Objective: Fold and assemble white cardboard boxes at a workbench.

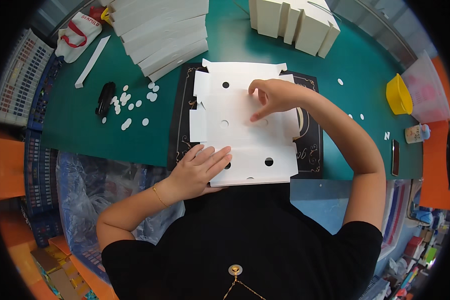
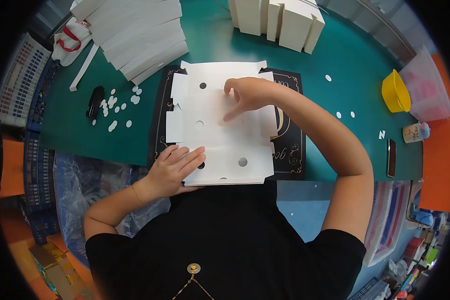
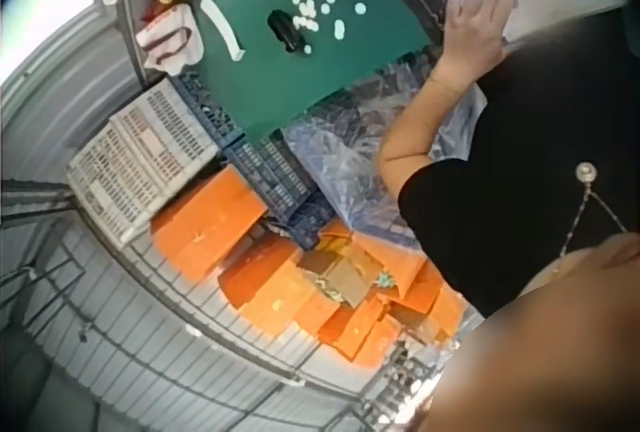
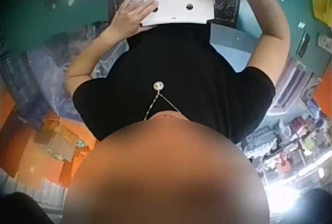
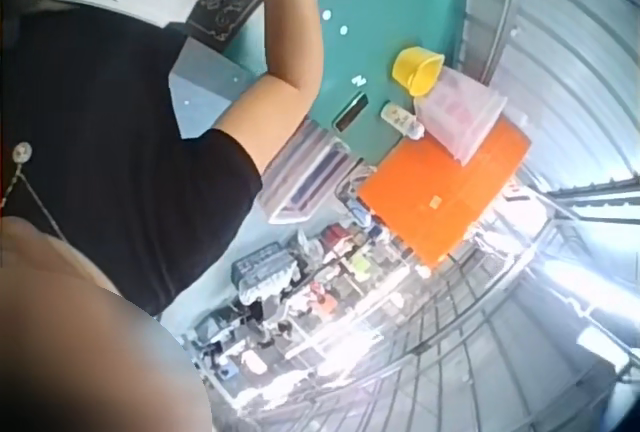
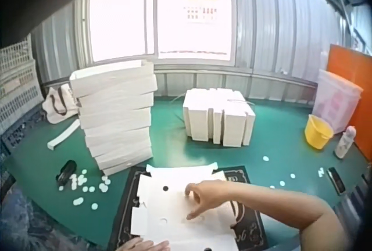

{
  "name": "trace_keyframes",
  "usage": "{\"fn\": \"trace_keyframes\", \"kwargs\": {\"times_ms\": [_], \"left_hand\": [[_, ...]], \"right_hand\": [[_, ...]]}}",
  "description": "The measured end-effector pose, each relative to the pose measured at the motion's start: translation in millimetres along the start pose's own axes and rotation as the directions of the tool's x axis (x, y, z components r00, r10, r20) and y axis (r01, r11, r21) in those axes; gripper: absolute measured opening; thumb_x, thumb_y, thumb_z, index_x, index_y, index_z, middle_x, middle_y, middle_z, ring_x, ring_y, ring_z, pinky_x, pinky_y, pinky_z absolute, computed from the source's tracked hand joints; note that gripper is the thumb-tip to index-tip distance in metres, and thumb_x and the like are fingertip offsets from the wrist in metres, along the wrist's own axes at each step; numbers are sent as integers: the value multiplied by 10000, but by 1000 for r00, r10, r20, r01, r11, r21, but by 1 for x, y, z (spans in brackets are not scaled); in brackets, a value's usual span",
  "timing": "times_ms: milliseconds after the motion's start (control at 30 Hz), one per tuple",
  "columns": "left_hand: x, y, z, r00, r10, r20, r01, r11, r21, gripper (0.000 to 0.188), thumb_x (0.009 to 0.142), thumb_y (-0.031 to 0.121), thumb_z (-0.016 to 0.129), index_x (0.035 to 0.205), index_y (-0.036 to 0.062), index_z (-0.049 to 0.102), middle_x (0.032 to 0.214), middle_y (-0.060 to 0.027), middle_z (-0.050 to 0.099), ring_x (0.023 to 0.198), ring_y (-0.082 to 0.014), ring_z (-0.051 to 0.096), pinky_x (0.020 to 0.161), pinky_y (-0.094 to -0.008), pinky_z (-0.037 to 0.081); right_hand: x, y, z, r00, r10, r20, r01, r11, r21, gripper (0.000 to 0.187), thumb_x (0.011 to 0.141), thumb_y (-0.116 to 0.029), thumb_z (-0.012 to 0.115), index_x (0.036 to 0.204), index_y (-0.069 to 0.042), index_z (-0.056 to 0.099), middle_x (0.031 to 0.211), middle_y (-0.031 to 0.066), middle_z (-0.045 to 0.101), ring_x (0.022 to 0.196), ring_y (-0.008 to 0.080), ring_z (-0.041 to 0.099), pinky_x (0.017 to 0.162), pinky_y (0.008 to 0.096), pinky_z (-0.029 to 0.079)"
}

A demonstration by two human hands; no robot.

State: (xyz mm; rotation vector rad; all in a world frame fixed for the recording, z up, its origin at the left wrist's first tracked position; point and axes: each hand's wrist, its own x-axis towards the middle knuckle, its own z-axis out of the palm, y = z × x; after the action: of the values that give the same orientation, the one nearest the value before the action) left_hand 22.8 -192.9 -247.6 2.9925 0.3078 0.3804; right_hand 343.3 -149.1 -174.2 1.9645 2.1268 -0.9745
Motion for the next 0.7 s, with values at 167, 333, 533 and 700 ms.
{"fn": "trace_keyframes", "kwargs": {"times_ms": [167,333,533,700], "left_hand": [[3,4,-9,1000,2,27,-3,999,39,825,768,461,789,1431,58,508,1448,-69,534,1209,-216,505,1061,-401,377],[6,3,-11,998,52,41,-53,998,17,824,792,479,763,1417,7,504,1444,-115,519,1215,-240,506,1064,-390,393],[11,6,-10,997,71,26,-70,996,-49,840,781,476,778,1379,-53,516,1403,-172,534,1218,-297,524,1051,-402,444],[11,12,-7,998,35,46,-33,998,-50,832,777,457,783,1361,-72,518,1407,-202,526,1235,-319,537,1057,-401,453]], "right_hand": [[10,-5,5,996,-62,-60,49,978,-204,853,603,-500,939,1233,-62,565,1183,167,621,1090,330,614,850,400,516],[17,-16,0,997,69,-27,-72,990,-124,855,580,-492,948,1219,-56,584,1215,174,613,1107,336,613,871,405,518],[11,-23,-14,996,45,72,-45,999,-5,708,624,-338,928,1206,-24,677,1181,176,680,1050,306,668,887,383,535],[-45,-56,-16,989,-145,21,146,988,-48,475,675,-180,863,1107,-22,742,947,160,756,827,275,722,812,348,562]]}}
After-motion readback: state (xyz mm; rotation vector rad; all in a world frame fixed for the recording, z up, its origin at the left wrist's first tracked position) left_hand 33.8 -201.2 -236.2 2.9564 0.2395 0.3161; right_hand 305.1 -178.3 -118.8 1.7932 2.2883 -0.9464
